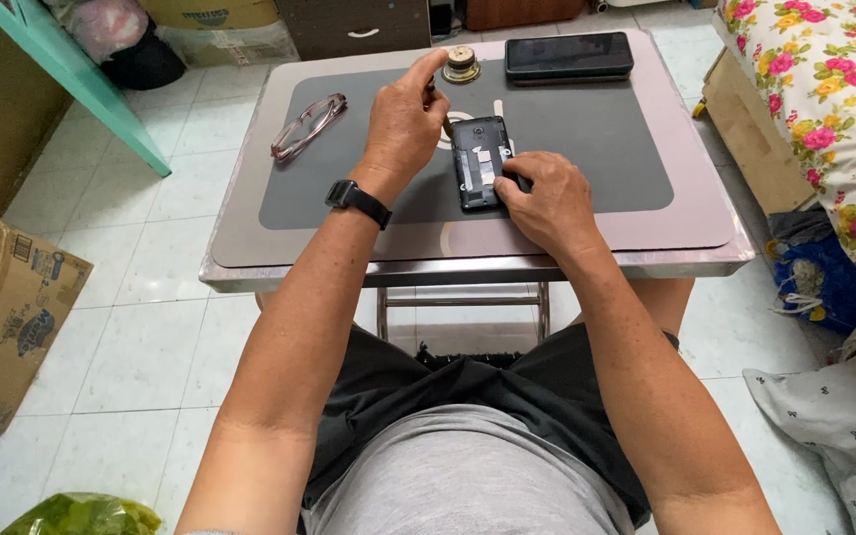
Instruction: The person uses a small tool to work on the back of a black electronic device placed on a table. They manipulate the device and the tool with both hands, focusing on the internal components visible after the back cover is removed.
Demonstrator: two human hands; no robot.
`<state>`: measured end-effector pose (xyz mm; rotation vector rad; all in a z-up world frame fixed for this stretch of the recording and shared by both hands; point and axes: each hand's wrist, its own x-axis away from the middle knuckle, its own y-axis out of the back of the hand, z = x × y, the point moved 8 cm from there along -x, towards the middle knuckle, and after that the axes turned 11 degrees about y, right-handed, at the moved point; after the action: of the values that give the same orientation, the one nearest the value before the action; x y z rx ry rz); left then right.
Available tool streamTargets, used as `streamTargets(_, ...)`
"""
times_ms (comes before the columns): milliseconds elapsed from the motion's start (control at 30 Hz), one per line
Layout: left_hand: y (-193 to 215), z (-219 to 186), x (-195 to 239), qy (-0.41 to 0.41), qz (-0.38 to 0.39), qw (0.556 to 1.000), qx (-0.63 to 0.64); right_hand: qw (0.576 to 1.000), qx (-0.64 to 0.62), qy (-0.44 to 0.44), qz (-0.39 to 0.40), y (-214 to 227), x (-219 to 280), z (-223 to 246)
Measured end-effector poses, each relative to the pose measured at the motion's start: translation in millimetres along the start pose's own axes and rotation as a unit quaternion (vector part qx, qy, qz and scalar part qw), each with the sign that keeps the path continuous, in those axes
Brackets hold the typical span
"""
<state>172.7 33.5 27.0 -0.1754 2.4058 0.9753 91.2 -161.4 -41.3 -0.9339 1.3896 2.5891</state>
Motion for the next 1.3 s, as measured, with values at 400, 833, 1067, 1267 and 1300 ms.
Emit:
streamTargets(400, -8.3, -8.1, -10.4, -0.025, 0.005, 1.000, -0.008, 1.000, -0.007, -0.013, -0.003, -1.7, 0.2, -1.9)
streamTargets(833, -9.4, -11.5, -20.7, -0.014, 0.019, 0.997, -0.070, 1.000, -0.005, -0.002, 0.000, -0.7, 1.1, 0.7)
streamTargets(1067, -17.4, 10.2, -39.1, 0.000, 0.040, 0.997, -0.062, 1.000, 0.009, -0.009, 0.019, -2.8, -5.5, -9.2)
streamTargets(1267, -6.3, 9.2, -36.9, 0.011, 0.114, 0.993, 0.041, 0.986, -0.022, -0.104, 0.128, 19.1, -56.9, -15.8)
streamTargets(1300, -3.6, 14.0, -35.1, 0.048, 0.135, 0.987, 0.068, 0.984, -0.045, -0.107, 0.134, 20.7, -67.2, -16.8)
